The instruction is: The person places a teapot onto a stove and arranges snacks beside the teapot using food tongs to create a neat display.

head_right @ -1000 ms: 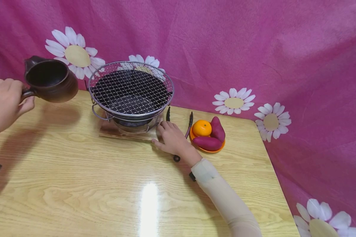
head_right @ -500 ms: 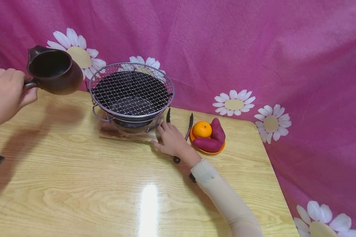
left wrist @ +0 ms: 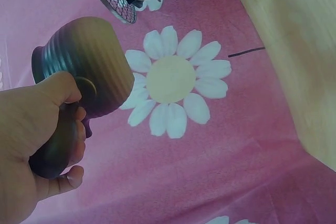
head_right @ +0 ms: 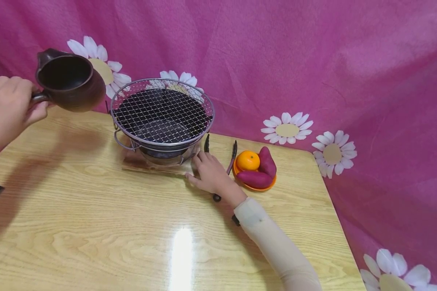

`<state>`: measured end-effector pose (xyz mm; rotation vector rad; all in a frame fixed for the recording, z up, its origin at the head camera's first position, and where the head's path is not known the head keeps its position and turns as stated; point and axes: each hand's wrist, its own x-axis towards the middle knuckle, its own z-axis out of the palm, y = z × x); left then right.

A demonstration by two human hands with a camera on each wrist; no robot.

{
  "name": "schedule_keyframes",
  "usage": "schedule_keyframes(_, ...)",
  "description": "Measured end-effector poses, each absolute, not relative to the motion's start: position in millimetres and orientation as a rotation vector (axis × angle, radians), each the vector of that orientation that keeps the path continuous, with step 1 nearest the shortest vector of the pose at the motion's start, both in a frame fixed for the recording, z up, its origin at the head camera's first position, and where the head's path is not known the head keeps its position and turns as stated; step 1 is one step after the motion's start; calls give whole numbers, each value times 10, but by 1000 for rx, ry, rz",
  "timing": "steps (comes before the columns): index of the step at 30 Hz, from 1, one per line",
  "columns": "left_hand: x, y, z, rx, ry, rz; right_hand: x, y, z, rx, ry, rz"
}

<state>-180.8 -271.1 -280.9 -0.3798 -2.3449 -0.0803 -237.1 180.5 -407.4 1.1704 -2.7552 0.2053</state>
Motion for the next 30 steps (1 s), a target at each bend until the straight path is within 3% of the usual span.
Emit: schedule_keyframes(30,-1954,-2488,-2400,-430,-2468,-17,-2363,1801,-4087,1155,-2771,172)
